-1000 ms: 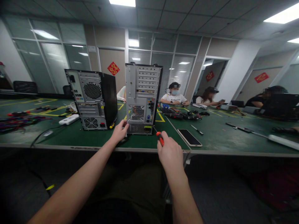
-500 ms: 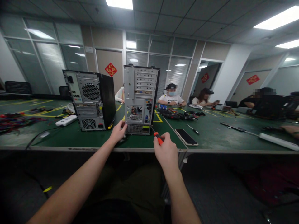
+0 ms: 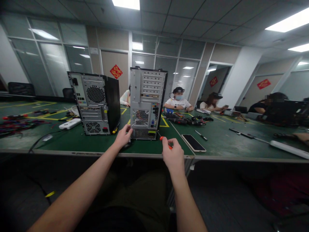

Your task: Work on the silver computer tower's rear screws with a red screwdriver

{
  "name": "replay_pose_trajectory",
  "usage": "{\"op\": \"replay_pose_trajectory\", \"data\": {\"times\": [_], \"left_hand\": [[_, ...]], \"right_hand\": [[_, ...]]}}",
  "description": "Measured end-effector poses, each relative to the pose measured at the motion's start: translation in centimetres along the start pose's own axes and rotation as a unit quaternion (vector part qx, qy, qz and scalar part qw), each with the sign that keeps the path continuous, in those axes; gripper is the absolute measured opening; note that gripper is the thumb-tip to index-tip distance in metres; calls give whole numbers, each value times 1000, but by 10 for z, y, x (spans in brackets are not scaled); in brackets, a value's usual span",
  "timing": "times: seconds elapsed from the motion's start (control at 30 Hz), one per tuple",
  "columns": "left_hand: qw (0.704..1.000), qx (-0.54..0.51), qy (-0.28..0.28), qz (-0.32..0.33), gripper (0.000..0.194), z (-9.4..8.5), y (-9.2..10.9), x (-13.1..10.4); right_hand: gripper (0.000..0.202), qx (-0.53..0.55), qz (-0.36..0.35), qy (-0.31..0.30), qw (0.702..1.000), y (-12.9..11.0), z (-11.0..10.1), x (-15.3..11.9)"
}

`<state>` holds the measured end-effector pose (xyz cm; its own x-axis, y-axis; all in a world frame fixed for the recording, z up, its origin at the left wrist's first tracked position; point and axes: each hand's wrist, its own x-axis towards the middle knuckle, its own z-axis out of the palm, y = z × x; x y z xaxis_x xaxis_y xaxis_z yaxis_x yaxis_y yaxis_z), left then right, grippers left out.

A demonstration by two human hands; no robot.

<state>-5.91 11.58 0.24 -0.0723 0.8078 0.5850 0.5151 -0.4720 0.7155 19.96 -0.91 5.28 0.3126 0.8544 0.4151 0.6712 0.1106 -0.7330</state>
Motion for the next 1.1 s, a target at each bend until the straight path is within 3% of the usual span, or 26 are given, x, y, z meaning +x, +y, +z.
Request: {"op": "replay_pose_trajectory", "data": {"times": [0.1,0.27,0.43,0.67,0.8,0.93,1.1], "left_hand": [[1000,0,0,2,19,0,0,0],[1000,1,2,-4,17,0,0,0],[1000,0,5,1,17,1,0,1],[1000,13,8,2,16,1,-1,2],[1000,12,8,5,16,1,0,1],[1000,15,7,1,15,0,2,1],[1000,8,2,1,16,0,2,1]], "right_hand": [[49,-19,12,-21,1000,-4,-3,-3],[26,-90,-21,-10,996,-7,-5,-9],[17,-158,-61,-4,986,-6,-6,-13],[26,-263,-177,11,948,-2,-10,-13],[29,-284,-201,17,937,-4,-9,-14],[19,-270,-183,-5,945,-8,-7,-16],[24,-178,-89,7,980,-13,-4,-16]]}}
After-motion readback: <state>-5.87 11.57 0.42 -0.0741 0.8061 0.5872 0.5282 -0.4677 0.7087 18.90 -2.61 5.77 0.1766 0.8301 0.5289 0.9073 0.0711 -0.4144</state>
